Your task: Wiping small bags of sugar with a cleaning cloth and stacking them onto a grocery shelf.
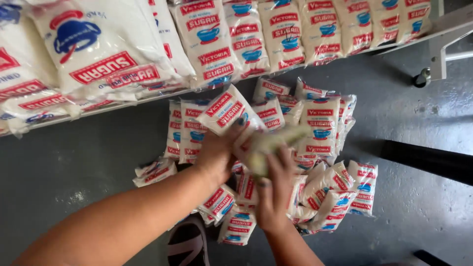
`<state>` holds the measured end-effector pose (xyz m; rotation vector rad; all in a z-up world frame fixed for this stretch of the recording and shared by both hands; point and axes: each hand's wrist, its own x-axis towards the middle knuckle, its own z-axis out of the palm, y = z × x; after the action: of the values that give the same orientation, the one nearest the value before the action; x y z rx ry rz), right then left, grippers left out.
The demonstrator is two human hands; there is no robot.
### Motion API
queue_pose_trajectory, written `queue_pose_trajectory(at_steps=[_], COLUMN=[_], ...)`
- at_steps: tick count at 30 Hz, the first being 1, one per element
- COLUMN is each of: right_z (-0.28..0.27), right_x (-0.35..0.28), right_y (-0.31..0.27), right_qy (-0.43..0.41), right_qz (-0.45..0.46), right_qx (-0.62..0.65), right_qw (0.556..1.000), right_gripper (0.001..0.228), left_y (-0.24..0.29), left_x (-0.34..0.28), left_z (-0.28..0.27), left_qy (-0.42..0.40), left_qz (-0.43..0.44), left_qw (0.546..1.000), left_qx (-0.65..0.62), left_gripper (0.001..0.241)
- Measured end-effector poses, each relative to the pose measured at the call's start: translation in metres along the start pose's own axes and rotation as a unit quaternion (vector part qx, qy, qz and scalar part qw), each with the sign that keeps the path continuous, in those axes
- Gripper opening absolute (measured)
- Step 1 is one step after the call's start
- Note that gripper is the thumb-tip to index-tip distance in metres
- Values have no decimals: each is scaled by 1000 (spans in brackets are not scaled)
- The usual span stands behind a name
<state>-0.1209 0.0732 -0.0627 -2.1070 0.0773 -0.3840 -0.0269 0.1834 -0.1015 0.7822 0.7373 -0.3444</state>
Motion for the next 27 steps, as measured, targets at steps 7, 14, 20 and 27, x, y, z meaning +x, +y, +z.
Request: queue_pose_trajectory(at_steps=[7, 14, 20, 27], right_z=[24, -33, -25, 29], right_x=[41, 53, 78, 188], right_y=[7, 84, 60, 42], right_qy=[15, 39, -130, -8], right_qz=[42, 269, 261, 263], right_qx=[93, 332, 397, 284], right_qw=[995, 903, 870, 922], right_gripper=[52, 31, 98, 46], left_y=[31, 77, 65, 96], left_x=[-44, -48, 0, 107], left_z=[29, 45, 83, 97], left_qy=[-3, -180, -198, -154], left_qz=[36, 131, 160, 446], left_qw=[999, 947, 943, 797], left_qx=[31, 232, 214, 377], left_gripper=[38, 49, 58, 62])
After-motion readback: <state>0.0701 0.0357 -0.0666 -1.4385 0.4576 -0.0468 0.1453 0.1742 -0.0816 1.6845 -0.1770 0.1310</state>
